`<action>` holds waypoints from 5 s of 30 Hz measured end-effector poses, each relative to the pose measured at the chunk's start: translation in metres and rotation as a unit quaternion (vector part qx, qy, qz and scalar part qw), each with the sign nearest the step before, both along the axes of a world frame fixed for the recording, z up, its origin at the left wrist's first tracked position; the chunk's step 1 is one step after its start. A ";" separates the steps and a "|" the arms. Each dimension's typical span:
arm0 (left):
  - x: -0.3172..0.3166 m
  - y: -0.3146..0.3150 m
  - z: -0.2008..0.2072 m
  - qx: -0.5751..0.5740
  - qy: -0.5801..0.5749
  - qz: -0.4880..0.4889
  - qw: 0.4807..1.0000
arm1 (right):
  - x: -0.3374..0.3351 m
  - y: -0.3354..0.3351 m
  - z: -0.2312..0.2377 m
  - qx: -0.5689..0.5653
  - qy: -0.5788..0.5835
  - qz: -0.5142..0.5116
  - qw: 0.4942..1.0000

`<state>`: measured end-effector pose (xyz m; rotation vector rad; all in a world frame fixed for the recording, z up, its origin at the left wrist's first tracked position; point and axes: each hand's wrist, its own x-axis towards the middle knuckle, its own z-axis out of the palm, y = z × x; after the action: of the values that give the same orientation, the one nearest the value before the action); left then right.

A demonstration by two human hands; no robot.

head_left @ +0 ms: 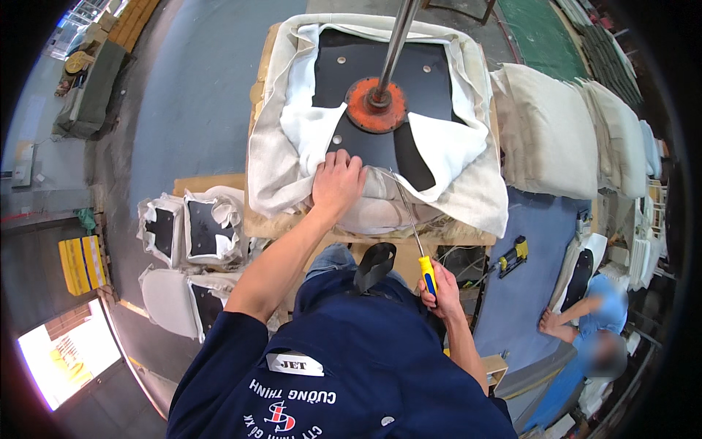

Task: The person staples white fabric onto a black cushion frame using a staple gun, then inserts a foam cushion into the fabric cover. The person works at a workstation in a factory setting.

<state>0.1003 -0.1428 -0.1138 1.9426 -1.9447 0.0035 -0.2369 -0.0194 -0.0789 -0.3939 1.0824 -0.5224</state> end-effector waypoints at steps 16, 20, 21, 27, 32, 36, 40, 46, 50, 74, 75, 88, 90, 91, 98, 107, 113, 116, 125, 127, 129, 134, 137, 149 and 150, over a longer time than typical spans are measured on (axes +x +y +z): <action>-0.014 -0.031 0.030 0.147 0.016 -0.199 0.969 | -0.041 0.134 -0.110 -0.109 0.447 -0.280 0.843; -0.007 -0.032 0.022 0.163 0.011 -0.248 0.955 | -0.040 0.127 -0.120 0.007 0.425 -0.170 0.889; -0.008 -0.033 0.020 0.157 0.016 -0.252 0.955 | -0.038 0.126 -0.119 -0.014 0.435 -0.184 0.881; -0.001 -0.027 0.014 0.146 0.034 -0.248 0.957 | -0.016 0.103 -0.093 -0.108 0.419 -0.272 0.859; 0.012 -0.030 0.009 0.179 0.125 -0.289 0.932 | -0.007 0.072 -0.076 -0.147 0.406 -0.292 0.853; 0.002 -0.002 0.024 0.193 0.086 -0.361 0.908 | 0.000 0.050 -0.064 -0.184 0.410 -0.269 0.852; 0.018 0.045 0.031 0.093 0.192 -0.255 0.943 | -0.001 0.038 -0.046 -0.216 0.412 -0.231 0.855; 0.006 0.052 0.011 0.004 0.303 -0.068 0.950 | -0.015 0.030 -0.012 -0.248 0.478 -0.144 0.830; 0.008 0.046 -0.004 -0.067 0.276 -0.030 0.958 | -0.029 0.029 0.000 -0.224 0.467 -0.131 0.845; -0.164 -0.006 0.009 0.101 -0.071 0.026 0.992 | -0.192 0.050 -0.008 -0.309 0.487 -0.007 0.817; -0.160 0.004 0.007 0.082 -0.083 0.012 0.993 | -0.191 0.051 -0.010 -0.303 0.484 -0.011 0.821; -0.100 0.000 0.017 0.134 0.016 -0.083 0.987 | -0.157 0.025 0.007 -0.369 0.520 0.151 0.755; -0.093 -0.002 0.014 0.195 0.030 -0.082 0.977 | -0.149 0.019 0.017 -0.339 0.514 0.184 0.766; -0.096 0.000 0.020 0.252 0.045 -0.072 0.964 | -0.145 0.018 0.023 -0.321 0.513 0.200 0.770; -0.113 0.032 0.046 0.057 0.043 -0.055 0.996 | -0.133 0.018 0.043 -0.410 0.479 0.226 0.742; -0.125 -0.008 0.000 0.013 0.095 -0.043 0.994 | -0.114 -0.015 0.103 -0.477 0.529 0.277 0.645; -0.122 -0.013 -0.007 -0.036 0.142 -0.015 0.989 | -0.113 -0.037 0.122 -0.492 0.543 0.322 0.600; -0.105 -0.007 0.011 -0.146 0.155 -0.014 0.977 | -0.118 -0.045 0.126 -0.488 0.542 0.336 0.595; 0.029 0.033 0.003 -0.080 0.037 0.270 0.959 | -0.110 -0.086 0.157 -0.460 0.560 0.420 0.546; 0.028 0.036 -0.012 -0.069 0.038 0.266 0.961 | -0.106 -0.098 0.166 -0.464 0.558 0.435 0.533; 0.030 0.035 -0.021 -0.078 0.054 0.258 0.962 | -0.100 -0.110 0.172 -0.456 0.561 0.449 0.525; 0.027 0.031 -0.013 -0.073 0.074 0.240 0.965 | -0.133 -0.095 0.122 -0.369 0.478 0.366 0.708; 0.033 0.031 -0.019 -0.070 0.049 0.238 0.967 | -0.149 -0.051 0.051 -0.307 0.353 0.223 0.855; 0.044 0.029 -0.023 -0.069 0.026 0.226 0.971 | -0.133 -0.028 0.038 -0.071 0.223 0.146 0.961; 0.045 0.031 -0.024 -0.072 0.015 0.226 0.971 | -0.131 -0.024 0.034 -0.203 0.311 0.179 0.911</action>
<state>0.1455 -0.1119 -0.1380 2.2229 -1.3997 0.2301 -0.3677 -0.0430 -0.0453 -1.1617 1.4682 -0.2884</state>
